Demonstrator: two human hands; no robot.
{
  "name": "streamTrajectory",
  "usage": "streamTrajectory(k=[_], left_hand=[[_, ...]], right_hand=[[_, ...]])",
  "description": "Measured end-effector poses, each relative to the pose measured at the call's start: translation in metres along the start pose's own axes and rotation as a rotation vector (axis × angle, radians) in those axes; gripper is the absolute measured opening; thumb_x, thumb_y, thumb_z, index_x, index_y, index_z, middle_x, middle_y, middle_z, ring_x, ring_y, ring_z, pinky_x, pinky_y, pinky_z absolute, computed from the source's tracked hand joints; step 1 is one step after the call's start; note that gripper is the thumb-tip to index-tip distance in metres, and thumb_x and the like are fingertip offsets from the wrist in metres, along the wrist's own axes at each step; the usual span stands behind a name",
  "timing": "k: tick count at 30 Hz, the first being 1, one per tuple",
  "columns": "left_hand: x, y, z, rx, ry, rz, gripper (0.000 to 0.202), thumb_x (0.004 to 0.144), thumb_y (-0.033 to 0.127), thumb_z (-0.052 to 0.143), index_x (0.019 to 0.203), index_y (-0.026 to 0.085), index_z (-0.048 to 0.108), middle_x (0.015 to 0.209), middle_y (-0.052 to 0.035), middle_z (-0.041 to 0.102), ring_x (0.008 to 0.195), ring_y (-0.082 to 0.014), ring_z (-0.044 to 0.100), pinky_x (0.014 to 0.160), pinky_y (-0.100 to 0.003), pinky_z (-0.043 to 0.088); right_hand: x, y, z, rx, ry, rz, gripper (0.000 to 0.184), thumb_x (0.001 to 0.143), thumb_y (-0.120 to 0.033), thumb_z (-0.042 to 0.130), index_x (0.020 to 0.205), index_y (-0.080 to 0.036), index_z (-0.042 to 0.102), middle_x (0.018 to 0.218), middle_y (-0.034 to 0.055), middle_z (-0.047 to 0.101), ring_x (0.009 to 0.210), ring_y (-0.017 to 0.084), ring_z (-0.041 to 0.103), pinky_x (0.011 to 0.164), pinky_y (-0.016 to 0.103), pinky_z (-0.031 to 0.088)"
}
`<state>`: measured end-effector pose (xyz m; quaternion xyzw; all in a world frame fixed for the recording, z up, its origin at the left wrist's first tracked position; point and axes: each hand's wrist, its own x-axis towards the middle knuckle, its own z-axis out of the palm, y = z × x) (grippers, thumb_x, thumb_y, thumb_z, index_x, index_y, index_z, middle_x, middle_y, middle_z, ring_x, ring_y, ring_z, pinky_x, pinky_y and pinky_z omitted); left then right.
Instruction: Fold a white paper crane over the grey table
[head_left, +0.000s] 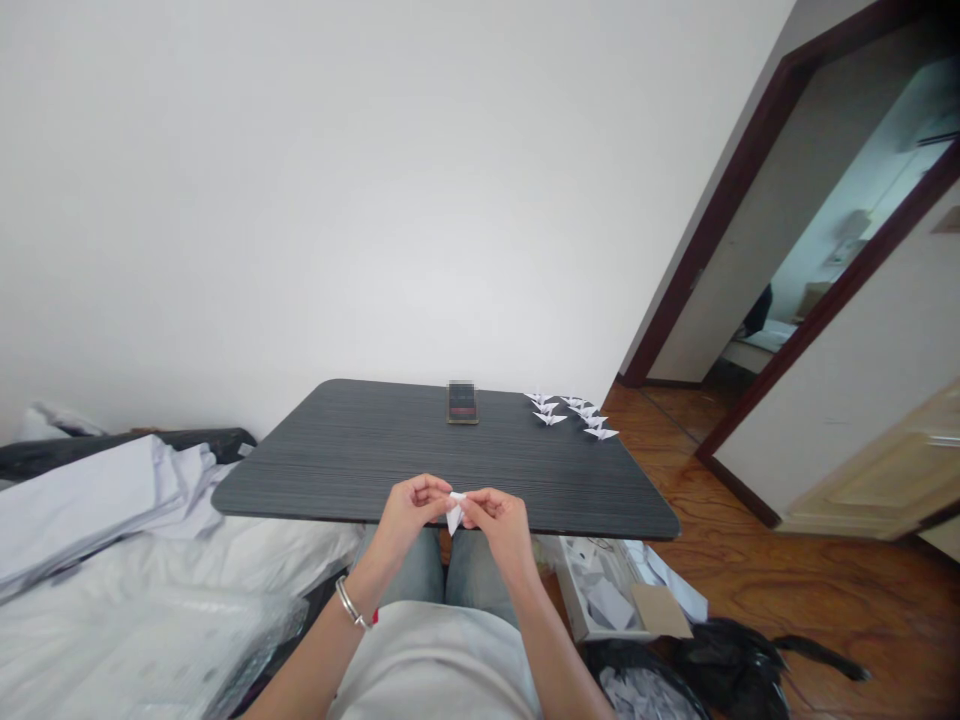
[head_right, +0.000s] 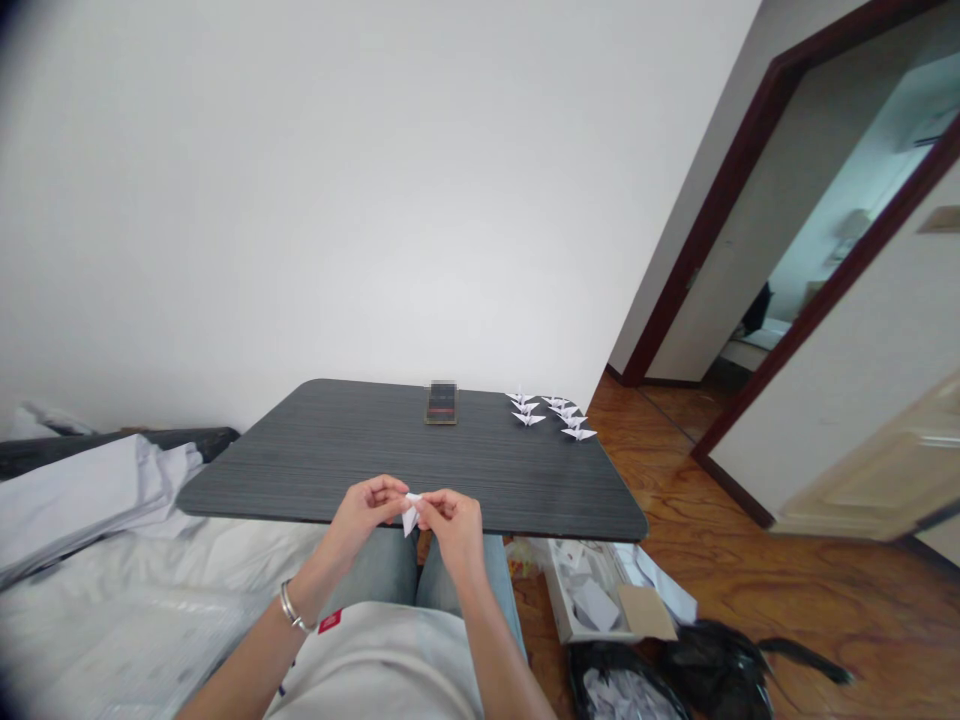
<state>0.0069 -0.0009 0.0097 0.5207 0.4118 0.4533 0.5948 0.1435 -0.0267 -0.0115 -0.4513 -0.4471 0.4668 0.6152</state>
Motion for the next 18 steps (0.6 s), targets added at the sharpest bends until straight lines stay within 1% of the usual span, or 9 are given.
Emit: streamTrajectory(k=[5,10,14,18], left_hand=[[0.0008,0.0014,-0.0004,0.000,0.002,-0.011,0.021,0.054,0.025,0.074,0.064,0.011,0.062,0.057,-0.0017,0.065,0.051,-0.0099,0.055,0.047,-0.019,0.039],[0.0007,0.0033,0.0010,-0.024,0.009,-0.002,0.022,0.051,0.027,0.076,0.061,0.012,0.063,0.052,0.0002,0.063,0.047,-0.0085,0.052,0.045,-0.018,0.038],[0.0002,0.0029,0.0019,-0.003,-0.008,0.006,0.022,0.053,0.029,0.075,0.060,0.012,0.064,0.053,-0.0006,0.063,0.048,-0.0092,0.053,0.045,-0.018,0.038],[0.0011,0.0011,0.0013,0.026,-0.029,0.002,0.021,0.055,0.030,0.074,0.057,0.011,0.064,0.052,-0.0013,0.063,0.048,-0.0091,0.052,0.045,-0.018,0.038]], right_hand=[[0.0013,0.0059,0.0007,0.070,0.005,0.013,0.017,0.058,-0.028,0.073,0.066,-0.014,0.068,0.051,0.0003,0.064,0.045,0.012,0.056,0.050,0.025,0.047],[-0.0002,0.0045,0.0014,0.079,-0.006,-0.001,0.015,0.063,-0.027,0.069,0.070,-0.014,0.068,0.052,0.0003,0.063,0.047,0.012,0.055,0.051,0.024,0.046],[-0.0003,0.0014,0.0015,0.051,0.001,-0.028,0.014,0.064,-0.028,0.068,0.068,-0.014,0.067,0.050,-0.0002,0.062,0.046,0.011,0.053,0.048,0.023,0.044],[0.0012,0.0008,0.0011,0.026,0.012,-0.026,0.014,0.063,-0.028,0.068,0.067,-0.014,0.068,0.051,0.0002,0.063,0.045,0.011,0.053,0.048,0.023,0.044]])
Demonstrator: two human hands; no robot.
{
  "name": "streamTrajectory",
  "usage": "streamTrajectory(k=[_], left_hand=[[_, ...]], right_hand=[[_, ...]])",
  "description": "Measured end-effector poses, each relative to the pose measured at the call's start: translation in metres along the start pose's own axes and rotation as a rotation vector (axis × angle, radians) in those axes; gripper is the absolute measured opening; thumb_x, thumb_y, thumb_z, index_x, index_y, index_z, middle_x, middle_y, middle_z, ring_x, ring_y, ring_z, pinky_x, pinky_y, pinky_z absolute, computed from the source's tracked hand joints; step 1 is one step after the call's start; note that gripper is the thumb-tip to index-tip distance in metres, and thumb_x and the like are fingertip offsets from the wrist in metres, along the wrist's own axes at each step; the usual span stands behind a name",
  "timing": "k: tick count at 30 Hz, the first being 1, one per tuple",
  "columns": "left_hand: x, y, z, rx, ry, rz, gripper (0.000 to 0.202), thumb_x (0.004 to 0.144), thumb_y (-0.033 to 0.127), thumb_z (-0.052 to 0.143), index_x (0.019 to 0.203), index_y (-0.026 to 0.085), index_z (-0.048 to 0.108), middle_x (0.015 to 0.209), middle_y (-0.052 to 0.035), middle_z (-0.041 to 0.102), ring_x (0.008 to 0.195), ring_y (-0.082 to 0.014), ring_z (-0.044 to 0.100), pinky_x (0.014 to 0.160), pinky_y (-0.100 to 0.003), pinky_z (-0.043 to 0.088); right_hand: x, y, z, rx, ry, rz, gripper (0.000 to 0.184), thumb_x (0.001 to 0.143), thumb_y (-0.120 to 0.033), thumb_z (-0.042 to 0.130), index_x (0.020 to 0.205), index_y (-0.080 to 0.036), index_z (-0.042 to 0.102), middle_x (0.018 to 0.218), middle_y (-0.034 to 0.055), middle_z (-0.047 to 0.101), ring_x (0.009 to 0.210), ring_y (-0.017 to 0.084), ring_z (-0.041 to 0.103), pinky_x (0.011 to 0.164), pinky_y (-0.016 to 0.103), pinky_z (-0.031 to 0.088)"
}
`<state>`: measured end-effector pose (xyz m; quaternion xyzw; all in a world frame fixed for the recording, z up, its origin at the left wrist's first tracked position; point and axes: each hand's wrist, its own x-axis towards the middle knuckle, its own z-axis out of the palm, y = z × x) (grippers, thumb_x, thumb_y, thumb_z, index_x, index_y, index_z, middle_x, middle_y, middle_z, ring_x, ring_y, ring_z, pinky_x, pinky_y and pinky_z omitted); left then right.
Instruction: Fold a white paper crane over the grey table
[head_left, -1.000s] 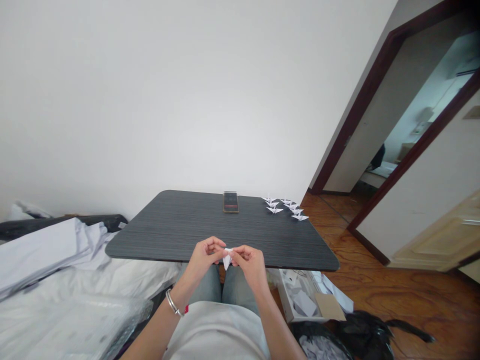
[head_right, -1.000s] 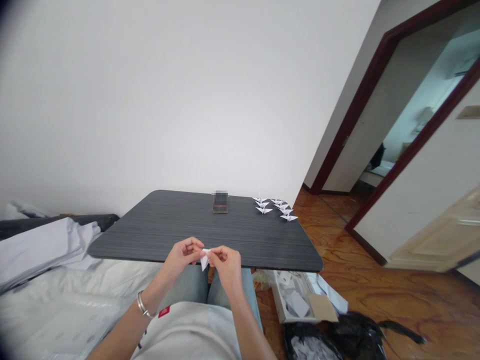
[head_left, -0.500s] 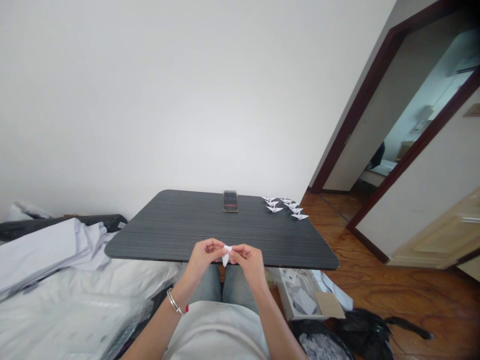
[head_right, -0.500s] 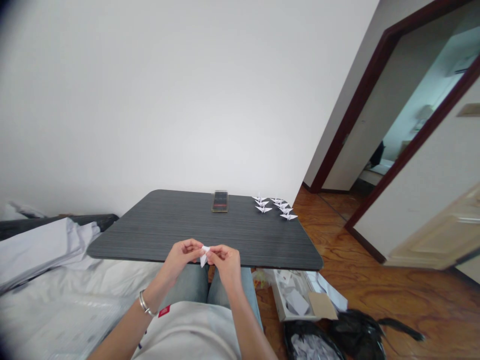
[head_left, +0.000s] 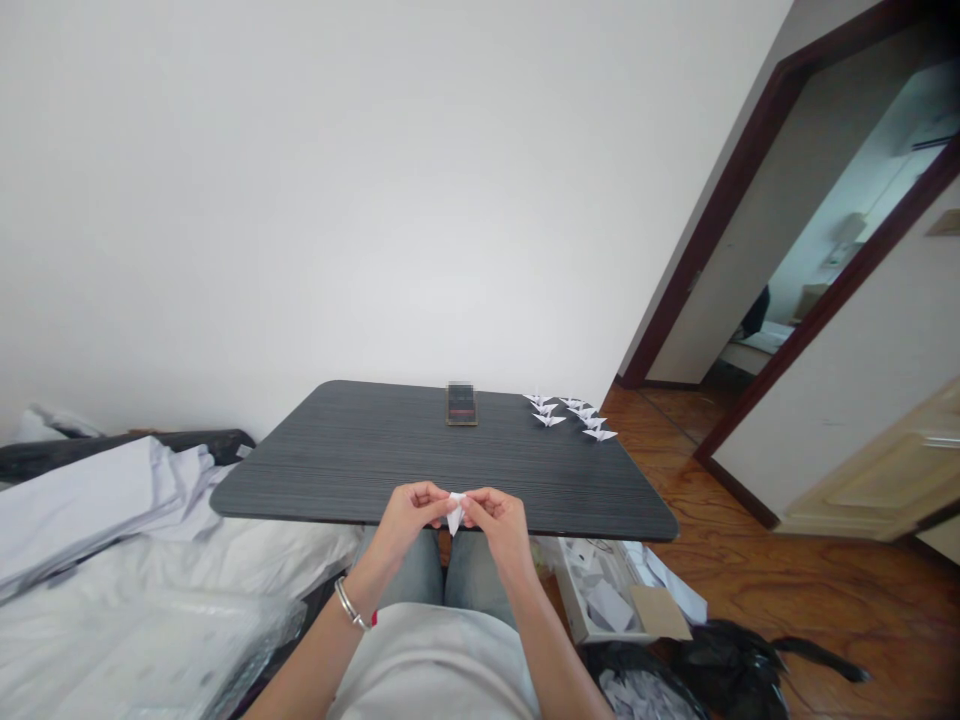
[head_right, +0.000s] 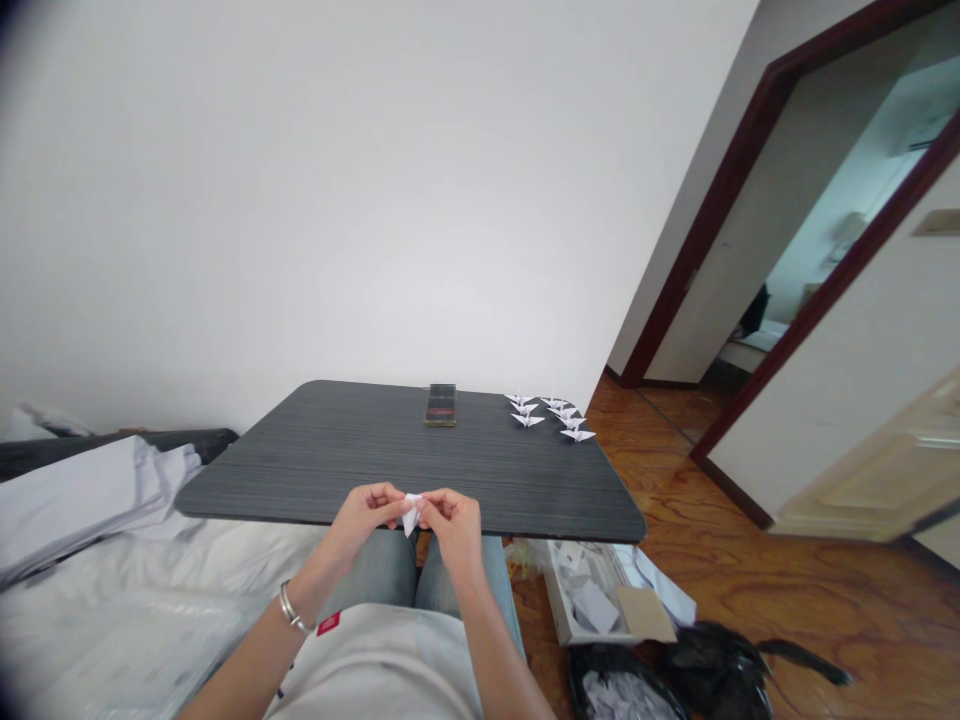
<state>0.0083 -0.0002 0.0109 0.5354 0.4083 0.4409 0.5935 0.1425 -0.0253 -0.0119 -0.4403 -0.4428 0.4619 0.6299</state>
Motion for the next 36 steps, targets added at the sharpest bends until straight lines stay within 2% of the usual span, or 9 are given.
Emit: streamTrajectory(k=[12,22,28,33,36], left_hand=[[-0.0022,0.0053,0.0024,0.082,0.008,0.043,0.026,0.056,0.036,0.072,0.053,0.012,0.062,0.047,0.0006,0.058,0.044,-0.0082,0.046,0.044,-0.019,0.033],[-0.0031,0.0083,0.0026,0.056,-0.075,0.053,0.021,0.064,0.032,0.067,0.059,0.011,0.065,0.053,-0.0021,0.062,0.048,-0.0090,0.049,0.046,-0.018,0.035],[-0.0037,0.0075,0.0032,0.055,-0.042,0.088,0.023,0.065,0.032,0.066,0.055,0.011,0.061,0.051,-0.0006,0.059,0.046,-0.0072,0.044,0.045,-0.017,0.033],[-0.0027,0.0050,0.0028,0.012,-0.004,0.101,0.024,0.067,0.033,0.064,0.056,0.012,0.060,0.052,0.0007,0.057,0.045,-0.0072,0.044,0.044,-0.018,0.034],[-0.0024,0.0038,0.0026,0.006,-0.002,0.106,0.024,0.067,0.033,0.064,0.057,0.012,0.060,0.052,0.0008,0.058,0.046,-0.0075,0.046,0.044,-0.018,0.035]], right_hand=[[0.0015,0.0039,0.0014,-0.033,-0.014,-0.034,0.016,0.068,-0.029,0.063,0.064,-0.014,0.065,0.051,-0.0001,0.060,0.045,0.010,0.050,0.047,0.022,0.041],[0.0003,-0.0034,-0.0017,-0.091,-0.058,-0.070,0.014,0.070,-0.027,0.062,0.062,-0.014,0.063,0.049,-0.0012,0.058,0.045,0.010,0.050,0.048,0.022,0.041],[0.0007,-0.0012,-0.0007,-0.047,-0.069,-0.064,0.015,0.071,-0.028,0.062,0.064,-0.014,0.063,0.051,-0.0009,0.059,0.046,0.010,0.051,0.049,0.022,0.043],[0.0010,0.0036,0.0002,0.040,-0.126,-0.022,0.017,0.070,-0.031,0.064,0.077,-0.015,0.066,0.060,0.0009,0.064,0.052,0.012,0.056,0.049,0.022,0.046],[0.0009,0.0049,0.0001,0.069,-0.132,-0.023,0.016,0.069,-0.029,0.065,0.077,-0.015,0.065,0.062,0.0008,0.064,0.052,0.011,0.056,0.049,0.021,0.045]])
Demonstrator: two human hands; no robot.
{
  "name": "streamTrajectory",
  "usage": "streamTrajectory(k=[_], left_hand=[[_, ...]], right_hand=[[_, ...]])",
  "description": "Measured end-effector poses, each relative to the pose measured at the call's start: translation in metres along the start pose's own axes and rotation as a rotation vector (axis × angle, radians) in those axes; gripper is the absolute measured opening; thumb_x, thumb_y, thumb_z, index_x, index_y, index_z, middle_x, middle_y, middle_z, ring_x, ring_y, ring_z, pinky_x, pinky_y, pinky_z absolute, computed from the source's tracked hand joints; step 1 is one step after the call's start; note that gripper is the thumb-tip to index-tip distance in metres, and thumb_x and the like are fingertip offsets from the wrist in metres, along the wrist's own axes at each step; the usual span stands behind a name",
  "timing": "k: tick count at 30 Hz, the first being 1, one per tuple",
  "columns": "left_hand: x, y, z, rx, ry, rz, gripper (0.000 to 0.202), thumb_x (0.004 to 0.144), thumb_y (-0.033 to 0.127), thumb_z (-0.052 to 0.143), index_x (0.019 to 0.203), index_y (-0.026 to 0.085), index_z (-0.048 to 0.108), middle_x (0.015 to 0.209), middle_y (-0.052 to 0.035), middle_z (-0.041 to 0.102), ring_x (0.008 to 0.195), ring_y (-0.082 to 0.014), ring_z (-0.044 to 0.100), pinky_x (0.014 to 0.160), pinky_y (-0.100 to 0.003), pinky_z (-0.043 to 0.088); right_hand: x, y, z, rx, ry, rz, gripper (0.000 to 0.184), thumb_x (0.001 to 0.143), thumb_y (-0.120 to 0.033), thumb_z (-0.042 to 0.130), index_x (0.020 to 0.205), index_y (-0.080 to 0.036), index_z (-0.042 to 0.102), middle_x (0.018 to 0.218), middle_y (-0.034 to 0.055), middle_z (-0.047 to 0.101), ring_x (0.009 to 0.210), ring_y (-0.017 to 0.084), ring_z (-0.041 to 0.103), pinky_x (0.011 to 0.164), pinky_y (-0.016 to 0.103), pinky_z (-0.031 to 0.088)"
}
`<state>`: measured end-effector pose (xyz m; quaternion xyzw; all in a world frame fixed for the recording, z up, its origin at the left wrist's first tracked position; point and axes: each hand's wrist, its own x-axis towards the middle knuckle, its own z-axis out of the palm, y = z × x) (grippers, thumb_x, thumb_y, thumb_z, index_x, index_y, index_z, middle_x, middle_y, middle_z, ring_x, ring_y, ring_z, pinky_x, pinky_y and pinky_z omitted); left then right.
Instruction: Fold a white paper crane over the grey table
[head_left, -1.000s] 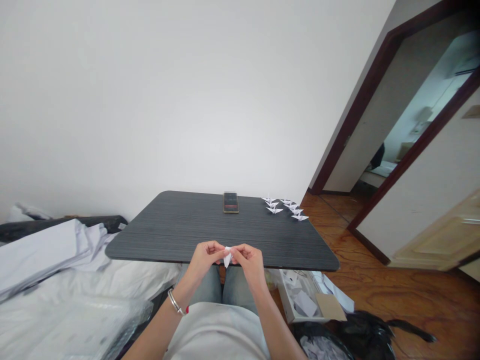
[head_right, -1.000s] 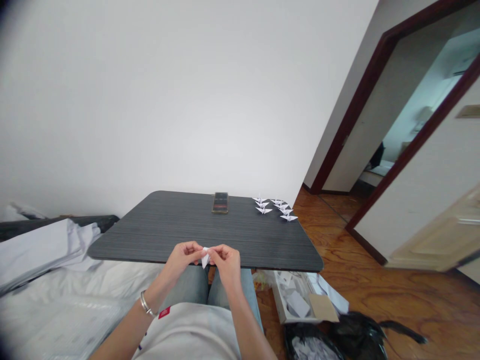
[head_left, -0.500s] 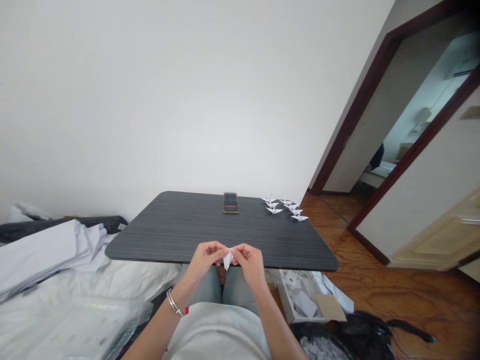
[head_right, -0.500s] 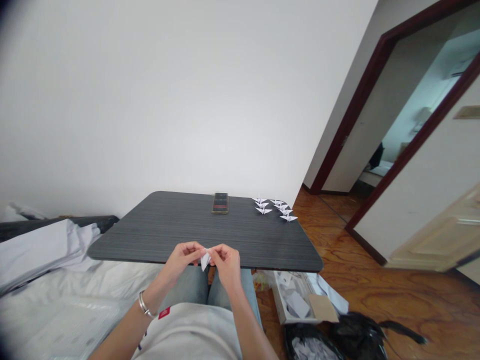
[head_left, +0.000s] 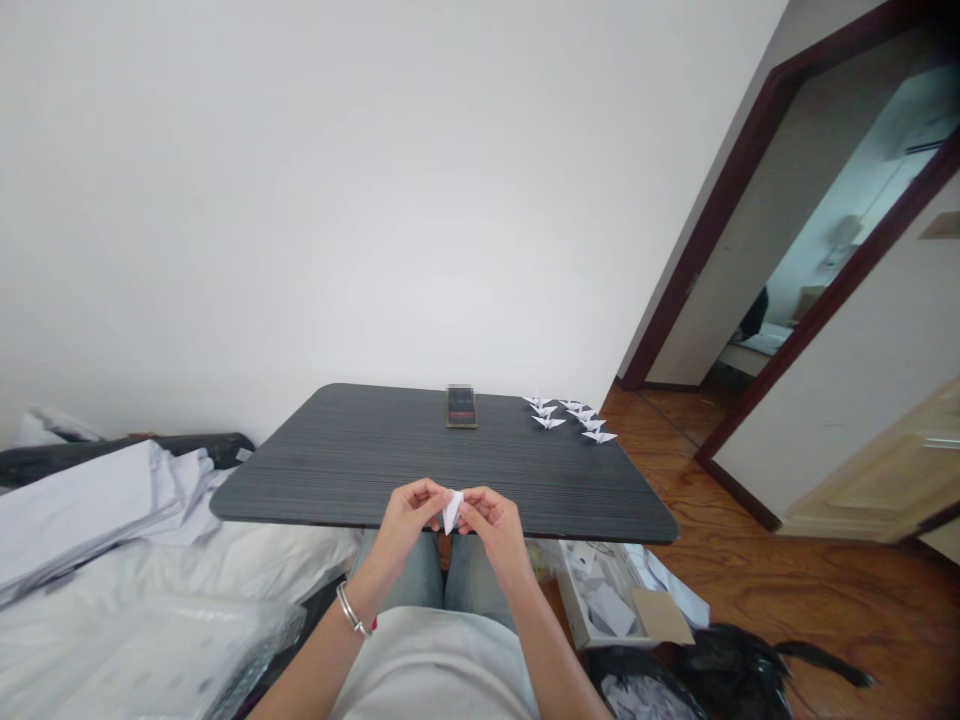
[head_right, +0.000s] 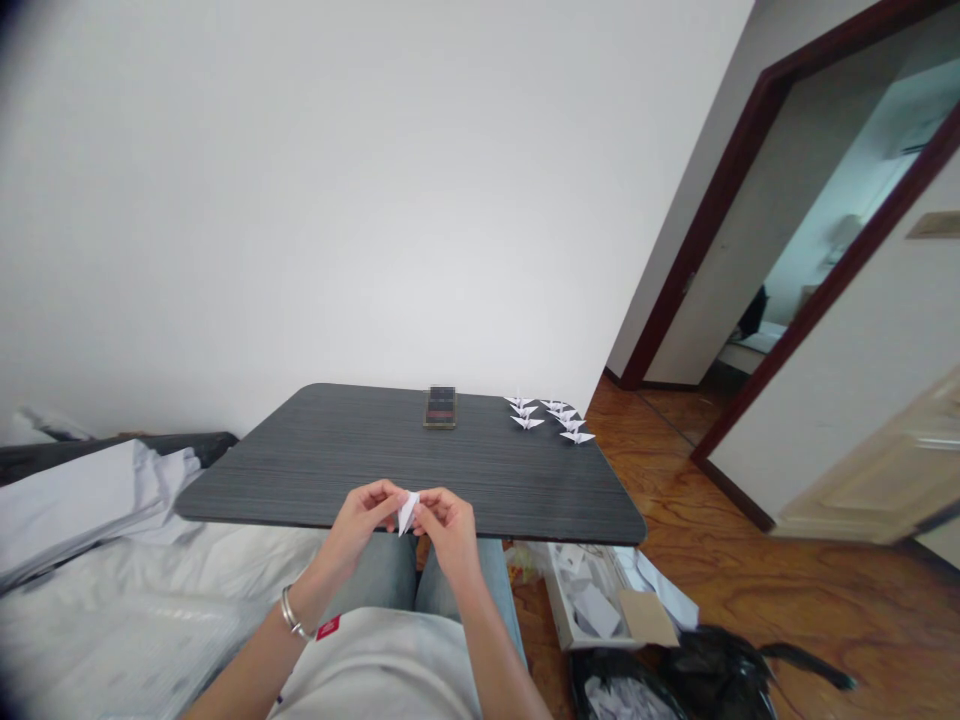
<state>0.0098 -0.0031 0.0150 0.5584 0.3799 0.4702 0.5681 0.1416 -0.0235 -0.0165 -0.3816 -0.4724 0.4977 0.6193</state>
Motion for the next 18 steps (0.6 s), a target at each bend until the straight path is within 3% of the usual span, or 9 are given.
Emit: streamTrajectory(k=[7,18], left_hand=[[0.000,-0.002,0.000,0.042,-0.017,-0.017,0.019,0.063,0.029,0.068,0.064,0.011,0.064,0.054,0.0008,0.060,0.048,-0.0083,0.048,0.046,-0.018,0.036],[0.002,-0.011,0.000,0.096,-0.028,0.063,0.019,0.069,0.030,0.064,0.070,0.011,0.064,0.058,-0.0007,0.061,0.052,-0.0100,0.051,0.050,-0.020,0.039]], right_hand=[[0.001,0.002,0.000,0.025,0.051,0.003,0.019,0.071,-0.033,0.063,0.072,-0.014,0.065,0.054,-0.0012,0.060,0.046,0.009,0.053,0.048,0.020,0.045],[-0.001,0.001,0.002,0.020,0.083,-0.008,0.019,0.070,-0.032,0.065,0.066,-0.014,0.061,0.050,-0.0020,0.059,0.043,0.008,0.052,0.045,0.018,0.044]])
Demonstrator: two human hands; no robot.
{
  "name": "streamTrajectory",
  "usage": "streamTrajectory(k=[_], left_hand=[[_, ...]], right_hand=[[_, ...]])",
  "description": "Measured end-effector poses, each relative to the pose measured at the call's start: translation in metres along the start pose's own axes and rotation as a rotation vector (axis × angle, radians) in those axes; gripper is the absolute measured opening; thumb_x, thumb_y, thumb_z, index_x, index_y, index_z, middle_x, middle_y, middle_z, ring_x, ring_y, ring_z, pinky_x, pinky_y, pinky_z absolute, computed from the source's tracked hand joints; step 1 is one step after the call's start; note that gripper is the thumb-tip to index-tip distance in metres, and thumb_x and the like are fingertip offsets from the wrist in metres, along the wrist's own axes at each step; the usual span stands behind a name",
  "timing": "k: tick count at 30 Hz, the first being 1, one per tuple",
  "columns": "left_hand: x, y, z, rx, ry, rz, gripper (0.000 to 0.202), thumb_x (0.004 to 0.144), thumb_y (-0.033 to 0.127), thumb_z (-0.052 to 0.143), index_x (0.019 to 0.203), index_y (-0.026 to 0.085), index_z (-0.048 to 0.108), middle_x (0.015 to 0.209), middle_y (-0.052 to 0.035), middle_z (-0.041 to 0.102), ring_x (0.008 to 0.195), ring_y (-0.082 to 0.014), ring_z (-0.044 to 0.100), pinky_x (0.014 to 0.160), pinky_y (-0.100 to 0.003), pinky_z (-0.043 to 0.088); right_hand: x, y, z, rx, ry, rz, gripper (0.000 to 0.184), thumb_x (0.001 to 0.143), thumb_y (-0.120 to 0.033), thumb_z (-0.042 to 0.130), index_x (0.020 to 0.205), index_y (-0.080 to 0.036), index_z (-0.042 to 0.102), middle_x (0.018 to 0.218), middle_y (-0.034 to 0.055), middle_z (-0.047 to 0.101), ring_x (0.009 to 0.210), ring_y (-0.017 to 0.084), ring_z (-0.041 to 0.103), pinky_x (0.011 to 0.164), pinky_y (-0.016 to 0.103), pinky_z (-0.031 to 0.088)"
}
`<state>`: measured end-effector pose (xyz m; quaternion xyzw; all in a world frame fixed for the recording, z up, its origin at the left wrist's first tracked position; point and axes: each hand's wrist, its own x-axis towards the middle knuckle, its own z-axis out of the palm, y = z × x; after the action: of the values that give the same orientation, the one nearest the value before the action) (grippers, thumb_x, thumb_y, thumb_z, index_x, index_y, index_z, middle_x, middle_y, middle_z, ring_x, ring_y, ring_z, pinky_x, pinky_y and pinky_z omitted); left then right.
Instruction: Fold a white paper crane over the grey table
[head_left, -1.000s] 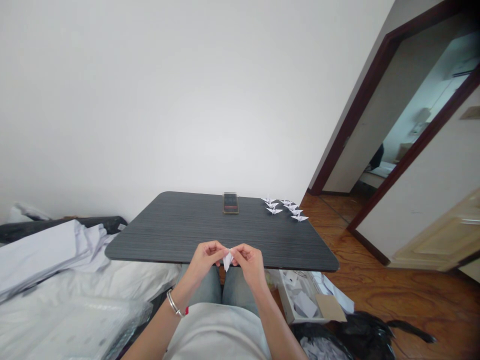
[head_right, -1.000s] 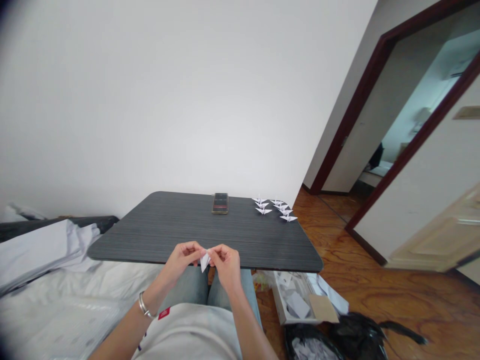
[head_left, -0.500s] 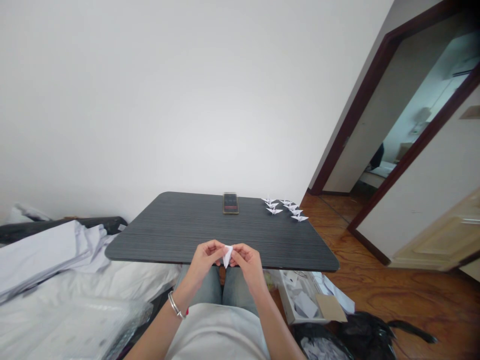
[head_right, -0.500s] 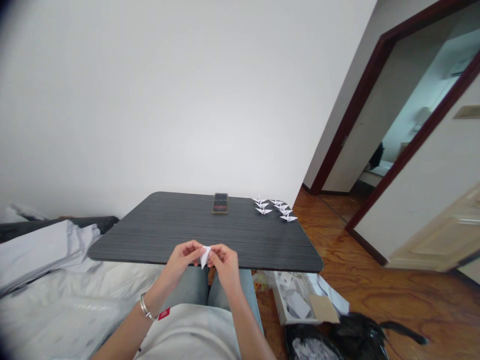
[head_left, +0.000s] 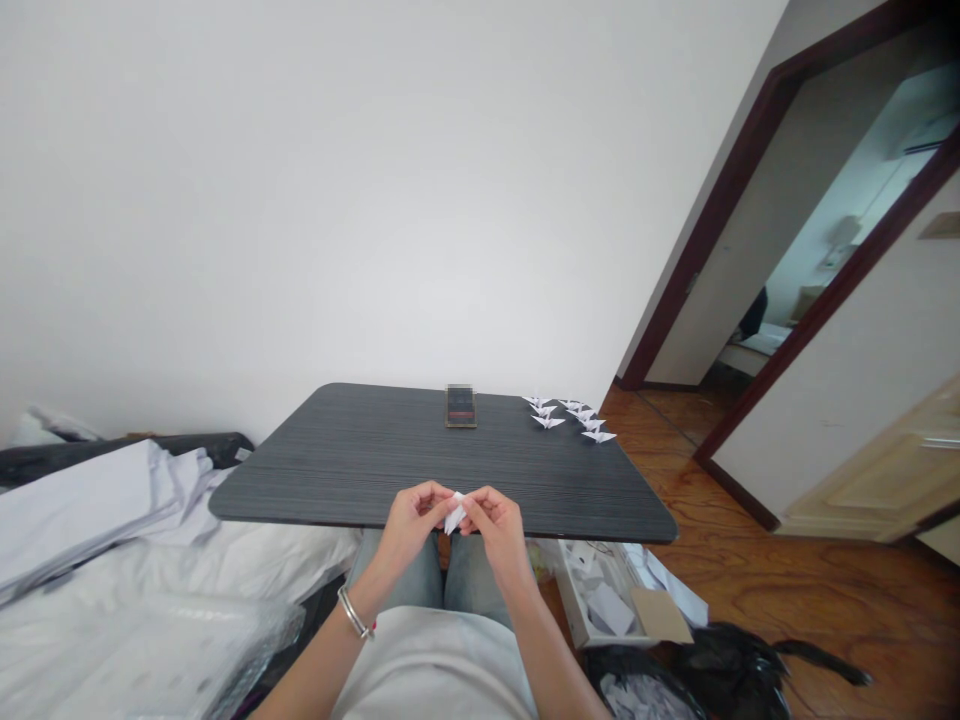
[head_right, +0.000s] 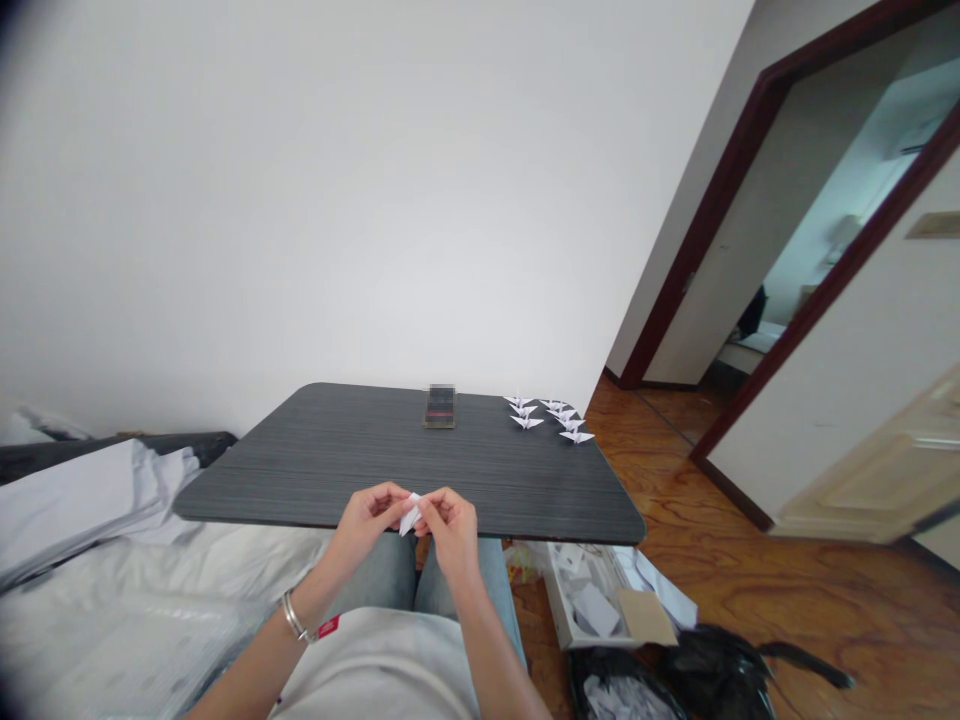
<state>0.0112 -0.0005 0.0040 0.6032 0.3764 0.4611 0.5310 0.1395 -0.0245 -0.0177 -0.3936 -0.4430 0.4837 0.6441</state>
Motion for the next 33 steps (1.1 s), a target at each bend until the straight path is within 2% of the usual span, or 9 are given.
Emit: streamTrajectory(k=[6,12,17,21,24,28,33], left_hand=[[-0.001,-0.004,0.003,-0.036,-0.031,0.022,0.020,0.065,0.029,0.067,0.075,0.012,0.061,0.068,-0.0013,0.061,0.058,-0.0108,0.052,0.051,-0.019,0.040],[-0.001,0.005,0.001,-0.029,0.042,0.017,0.020,0.070,0.032,0.062,0.074,0.012,0.062,0.065,-0.0010,0.060,0.057,-0.0108,0.051,0.050,-0.019,0.040],[0.001,0.004,-0.005,0.026,0.024,0.026,0.020,0.070,0.032,0.061,0.071,0.012,0.062,0.061,-0.0002,0.059,0.052,-0.0095,0.048,0.048,-0.019,0.038],[0.002,-0.002,-0.005,0.066,-0.020,0.007,0.020,0.069,0.032,0.062,0.068,0.012,0.062,0.059,-0.0001,0.058,0.052,-0.0103,0.048,0.048,-0.019,0.037],[0.002,0.000,-0.004,0.058,-0.003,-0.009,0.020,0.069,0.032,0.062,0.066,0.012,0.061,0.059,-0.0002,0.058,0.052,-0.0102,0.048,0.048,-0.019,0.036],[-0.001,0.007,-0.001,0.029,0.047,0.018,0.025,0.071,0.034,0.060,0.059,0.013,0.056,0.055,0.0016,0.053,0.050,-0.0088,0.043,0.046,-0.018,0.034],[-0.003,0.009,0.001,-0.002,0.034,0.035,0.030,0.074,0.038,0.057,0.057,0.014,0.052,0.052,0.0031,0.049,0.047,-0.0074,0.040,0.044,-0.018,0.032]], right_hand=[[-0.002,-0.004,0.003,0.093,0.081,0.021,0.018,0.072,-0.032,0.063,0.069,-0.015,0.062,0.064,0.0006,0.064,0.057,0.010,0.058,0.053,0.019,0.049],[-0.001,-0.004,0.001,0.069,-0.020,0.091,0.020,0.067,-0.034,0.067,0.072,-0.015,0.064,0.066,0.0019,0.064,0.062,0.013,0.060,0.051,0.021,0.050],[0.001,-0.002,-0.001,0.029,-0.036,0.078,0.023,0.067,-0.037,0.066,0.075,-0.016,0.064,0.068,0.0021,0.064,0.056,0.012,0.058,0.044,0.018,0.046],[0.002,0.001,-0.003,-0.031,-0.023,0.034,0.018,0.068,-0.033,0.065,0.069,-0.016,0.062,0.056,-0.0019,0.058,0.047,0.008,0.050,0.041,0.017,0.041],[0.001,0.002,-0.004,-0.076,-0.044,0.028,0.017,0.068,-0.031,0.065,0.065,-0.015,0.061,0.050,-0.0039,0.052,0.044,0.007,0.046,0.039,0.016,0.039],[-0.001,-0.001,-0.003,-0.111,-0.107,0.055,0.017,0.069,-0.031,0.064,0.066,-0.015,0.062,0.050,-0.0034,0.053,0.043,0.007,0.046,0.040,0.016,0.039],[-0.003,-0.004,0.001,-0.086,-0.127,0.109,0.020,0.067,-0.032,0.066,0.062,-0.015,0.059,0.052,-0.0014,0.059,0.042,0.007,0.050,0.040,0.017,0.041]])
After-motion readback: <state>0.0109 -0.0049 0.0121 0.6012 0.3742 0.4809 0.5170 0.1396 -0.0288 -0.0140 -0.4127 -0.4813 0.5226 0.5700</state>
